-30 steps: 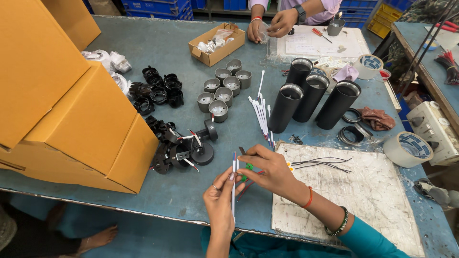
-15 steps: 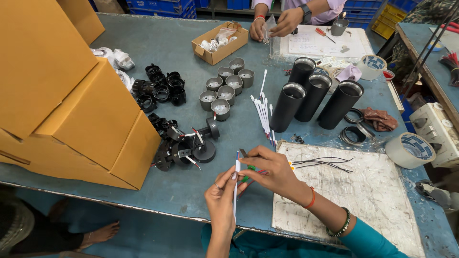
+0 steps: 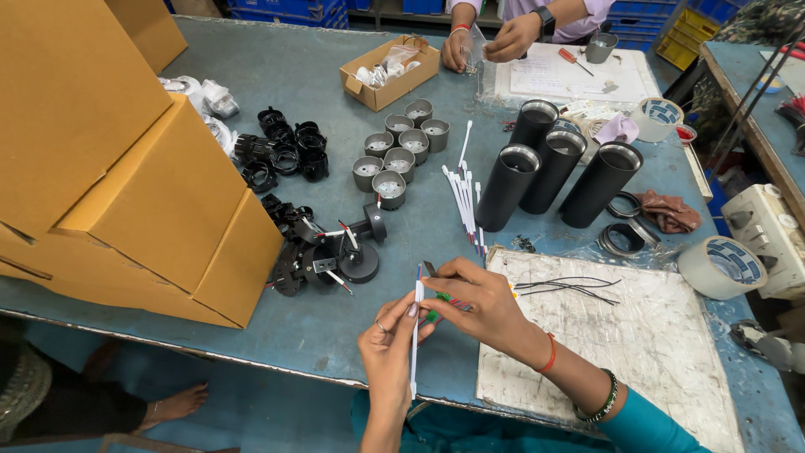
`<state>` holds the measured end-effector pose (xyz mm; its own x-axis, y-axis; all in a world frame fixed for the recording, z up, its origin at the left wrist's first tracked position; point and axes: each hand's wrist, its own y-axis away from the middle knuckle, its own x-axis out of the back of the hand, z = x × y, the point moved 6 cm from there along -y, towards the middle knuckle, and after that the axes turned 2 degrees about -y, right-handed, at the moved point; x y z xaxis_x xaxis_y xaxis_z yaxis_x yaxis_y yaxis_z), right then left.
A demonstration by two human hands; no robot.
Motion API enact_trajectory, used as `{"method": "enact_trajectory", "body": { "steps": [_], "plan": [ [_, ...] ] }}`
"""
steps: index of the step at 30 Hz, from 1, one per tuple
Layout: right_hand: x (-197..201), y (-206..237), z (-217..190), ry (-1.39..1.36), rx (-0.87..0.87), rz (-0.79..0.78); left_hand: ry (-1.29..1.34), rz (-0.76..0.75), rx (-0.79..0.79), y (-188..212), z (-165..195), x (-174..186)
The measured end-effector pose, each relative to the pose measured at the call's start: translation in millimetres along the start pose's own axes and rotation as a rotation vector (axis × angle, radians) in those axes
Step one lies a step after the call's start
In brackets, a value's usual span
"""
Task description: The person strips the insulation from the ends of several red and blue wires using a green utility knife. They then insert the stripped ends into white plastic connectors and place the finished wires on the table.
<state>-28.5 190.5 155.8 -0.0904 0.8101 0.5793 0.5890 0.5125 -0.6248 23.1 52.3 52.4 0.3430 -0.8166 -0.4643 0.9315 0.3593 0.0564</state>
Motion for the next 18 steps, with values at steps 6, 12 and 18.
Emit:
{"method": "enact_trajectory", "body": {
  "steps": [6, 12, 18],
  "plan": [
    [-2, 2, -4, 0.008, 0.019, 0.018, 0.001, -0.034, -0.041, 2, 3, 2],
    [0, 4, -8, 0.043, 0.035, 0.021, -0.008, -0.065, -0.061, 3, 5, 3],
    [7, 3, -15, 0.075, 0.093, 0.021, -0.049, -0.135, -0.064, 2, 10, 0]
  ]
}}
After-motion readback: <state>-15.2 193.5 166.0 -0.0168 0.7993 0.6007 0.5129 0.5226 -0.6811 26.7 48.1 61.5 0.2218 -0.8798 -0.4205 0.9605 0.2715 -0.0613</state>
